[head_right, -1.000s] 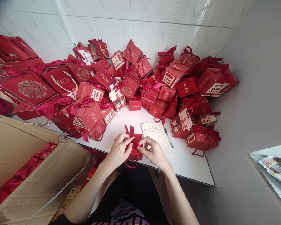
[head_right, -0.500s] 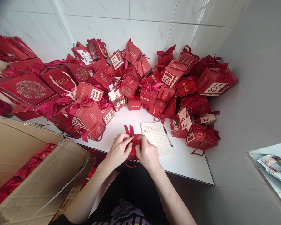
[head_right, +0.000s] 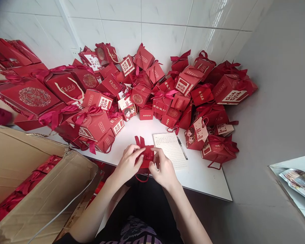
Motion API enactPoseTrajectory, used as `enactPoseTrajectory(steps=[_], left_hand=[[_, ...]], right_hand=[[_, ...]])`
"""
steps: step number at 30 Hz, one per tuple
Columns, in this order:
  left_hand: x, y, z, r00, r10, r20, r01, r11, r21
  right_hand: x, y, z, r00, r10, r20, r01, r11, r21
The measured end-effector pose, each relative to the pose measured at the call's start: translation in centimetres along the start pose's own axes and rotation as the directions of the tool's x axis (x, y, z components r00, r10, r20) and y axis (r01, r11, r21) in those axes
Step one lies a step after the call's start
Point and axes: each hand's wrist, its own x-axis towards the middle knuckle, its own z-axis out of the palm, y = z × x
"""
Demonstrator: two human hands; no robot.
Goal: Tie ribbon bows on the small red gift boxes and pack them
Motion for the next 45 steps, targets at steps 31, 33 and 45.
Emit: enactPoseTrajectory(steps=[31, 33, 45], left_hand=[[-2.2, -2.8, 0.9, 0.882, -0.423, 0.209, 0.438, 0.571, -0.694], [-2.4, -3.1, 1.3, 0.890, -0.406, 0.210, 0.421, 0.549, -0.722], [-2.6, -2.8, 0.3, 0.886, -0.377, 0.268, 0.447, 0.548, -0.707]], right_hand=[[1.0, 2.8, 2.1, 0.934, 0.322, 0.153, -0.315, 0.546, 0.776], [1.1, 3.0, 2.4, 0.933, 0.326, 0.153, -0.308, 0.500, 0.809], [0.7, 4.3, 0.5, 0.966, 0.253, 0.061, -0.218, 0.657, 0.722]])
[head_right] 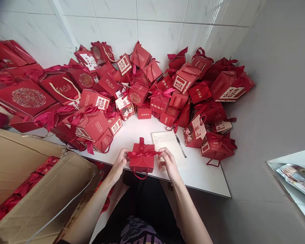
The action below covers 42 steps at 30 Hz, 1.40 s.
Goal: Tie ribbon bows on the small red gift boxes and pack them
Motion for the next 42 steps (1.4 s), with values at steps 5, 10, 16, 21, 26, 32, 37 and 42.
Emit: enactPoseTrajectory(steps=[5, 10, 16, 21, 26, 32, 37, 42], left_hand=[[-0.2, 0.7, -0.4, 0.995, -0.100, -0.012, 0.101, 0.979, 0.177], [1.7, 0.2, -1.9, 0.951, 0.107, -0.288, -0.044, 0.975, 0.219], [0.8, 2.5, -2.2, 0.958, 0.206, -0.201, -0.110, 0.908, 0.404], [-0.4, 3.6, -1.0, 0.970, 0.242, -0.039, -0.178, 0.805, 0.566], [-0.5, 3.6, -0.7, 0.968, 0.249, 0.018, -0.188, 0.682, 0.707], [0.1, 4.0, -1.9, 0.985, 0.165, 0.050, -0.155, 0.718, 0.678], [1.6, 4.0, -2.6, 0.985, 0.161, 0.054, -0.159, 0.762, 0.627], [1.0, 3.7, -2.1, 0.908, 0.311, -0.280, -0.139, 0.856, 0.498]], right_hand=[[-0.2, -0.6, 0.0, 0.979, -0.193, 0.066, 0.204, 0.941, -0.271], [-2.0, -0.7, 1.1, 0.985, -0.161, 0.069, 0.174, 0.862, -0.475], [-4.4, -2.8, 3.1, 0.987, -0.139, 0.077, 0.157, 0.789, -0.594], [-3.0, -6.2, 7.2, 0.983, -0.006, 0.183, 0.156, 0.554, -0.818], [-0.1, -6.7, 8.1, 0.959, 0.144, 0.243, 0.129, 0.540, -0.831], [0.2, -5.6, 4.6, 0.829, 0.427, 0.361, -0.183, 0.818, -0.545], [-1.0, -4.1, 2.7, 0.771, 0.426, 0.473, -0.315, 0.901, -0.299], [-2.1, -1.5, 3.0, 0.733, 0.400, 0.551, -0.416, 0.903, -0.103]])
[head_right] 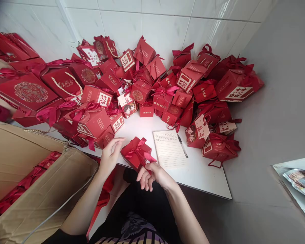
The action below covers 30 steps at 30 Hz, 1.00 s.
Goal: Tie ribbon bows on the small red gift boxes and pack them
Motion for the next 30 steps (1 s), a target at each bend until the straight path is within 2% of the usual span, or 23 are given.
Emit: enactPoseTrajectory(steps=[3, 7, 9, 11, 14, 17, 19, 22, 24, 30], left_hand=[[-1.7, 0.5, 0.0, 1.000, -0.007, -0.001, 0.007, 0.990, 0.139], [-3.1, 0.9, 0.3, 0.999, 0.025, 0.026, -0.031, 0.953, 0.301], [-3.1, 0.9, 0.4, 0.998, 0.057, 0.034, -0.065, 0.954, 0.294], [-2.8, 0.9, 0.3, 0.996, 0.084, 0.039, -0.091, 0.962, 0.258], [-2.5, 1.2, 0.1, 0.994, 0.091, 0.060, -0.102, 0.972, 0.212], [-2.4, 1.8, -0.2, 0.991, -0.010, 0.134, -0.017, 0.980, 0.198], [-2.4, 2.1, -0.4, 0.978, -0.100, 0.184, 0.063, 0.978, 0.197], [-2.3, 2.6, -0.6, 0.952, -0.180, 0.248, 0.143, 0.977, 0.159], [-2.2, 2.6, -0.8, 0.937, -0.205, 0.282, 0.180, 0.977, 0.114], [-1.8, 1.5, -1.1, 0.952, -0.190, 0.238, 0.162, 0.978, 0.134]], right_hand=[[0.1, 0.8, 0.3, 0.999, -0.024, -0.024, 0.024, 1.000, -0.002], [-0.3, 0.3, 0.5, 0.966, -0.101, -0.236, 0.059, 0.982, -0.179], [-0.7, -0.3, 0.7, 0.929, -0.149, -0.337, 0.029, 0.941, -0.337], [-1.2, -0.9, 0.9, 0.881, -0.226, -0.416, -0.019, 0.860, -0.509], [-1.5, -1.2, 1.0, 0.796, -0.360, -0.486, -0.074, 0.739, -0.670], [-1.4, -1.2, 0.8, 0.737, -0.447, -0.508, -0.091, 0.678, -0.729], [-1.2, -1.2, 0.5, 0.716, -0.503, -0.484, -0.061, 0.645, -0.762], [-1.1, -1.5, 0.2, 0.719, -0.566, -0.403, 0.011, 0.589, -0.808], [-1.1, -1.6, 0.1, 0.741, -0.548, -0.389, 0.033, 0.609, -0.793], [-1.0, -0.9, -0.4, 0.844, -0.330, -0.422, 0.122, 0.885, -0.449]])
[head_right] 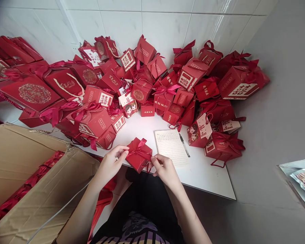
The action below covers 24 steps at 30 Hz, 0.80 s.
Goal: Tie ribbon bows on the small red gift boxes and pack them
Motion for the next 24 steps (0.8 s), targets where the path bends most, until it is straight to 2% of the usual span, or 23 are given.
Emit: enactPoseTrajectory(steps=[5, 7, 9, 13, 17, 18, 19, 21, 22, 23, 24], left_hand=[[1.3, -1.2, -0.1, 0.997, 0.075, 0.004, -0.075, 0.996, -0.045], [1.9, -1.3, -0.3, 0.995, 0.092, 0.034, -0.089, 0.994, -0.063], [2.4, -1.4, -0.6, 0.991, 0.104, 0.086, -0.098, 0.992, -0.076], [2.6, -1.5, -0.9, 0.973, 0.161, 0.165, -0.146, 0.984, -0.101], [2.1, -1.9, -0.8, 0.962, 0.226, 0.152, -0.204, 0.968, -0.147], [1.9, -2.0, -0.7, 0.964, 0.233, 0.126, -0.213, 0.965, -0.155], [1.8, -2.1, -0.7, 0.967, 0.236, 0.098, -0.219, 0.963, -0.154], [1.6, -2.1, -0.6, 0.972, 0.229, 0.056, -0.221, 0.967, -0.125], [1.6, -2.0, -0.6, 0.973, 0.226, 0.046, -0.220, 0.970, -0.100], [1.6, -1.9, -0.6, 0.974, 0.224, 0.044, -0.220, 0.973, -0.073], [1.6, -1.7, -0.6, 0.973, 0.226, 0.047, -0.224, 0.973, -0.048]], right_hand=[[-1.2, 1.3, 1.1, 0.977, 0.111, 0.181, -0.143, 0.974, 0.177], [-1.8, 1.8, 2.0, 0.962, 0.124, 0.244, -0.179, 0.958, 0.222], [-2.2, 2.1, 2.7, 0.957, 0.094, 0.274, -0.160, 0.959, 0.233], [-2.4, 2.0, 2.3, 0.943, 0.020, 0.332, -0.050, 0.996, 0.080], [-2.2, 0.5, -1.2, 0.830, 0.164, 0.533, -0.072, 0.979, -0.188], [-2.0, -0.1, -2.1, 0.834, 0.175, 0.524, -0.054, 0.970, -0.238], [-1.9, -0.8, -2.8, 0.872, 0.159, 0.464, -0.027, 0.960, -0.279], [-1.5, -2.0, -3.5, 0.973, 0.058, 0.223, 0.024, 0.937, -0.349], [-1.4, -2.5, -3.3, 0.996, -0.004, 0.094, 0.040, 0.923, -0.382], [-1.3, -2.9, -2.8, 0.998, -0.063, 0.001, 0.058, 0.910, -0.410], [-1.3, -3.1, -2.0, 0.992, -0.115, -0.045, 0.084, 0.897, -0.434]])
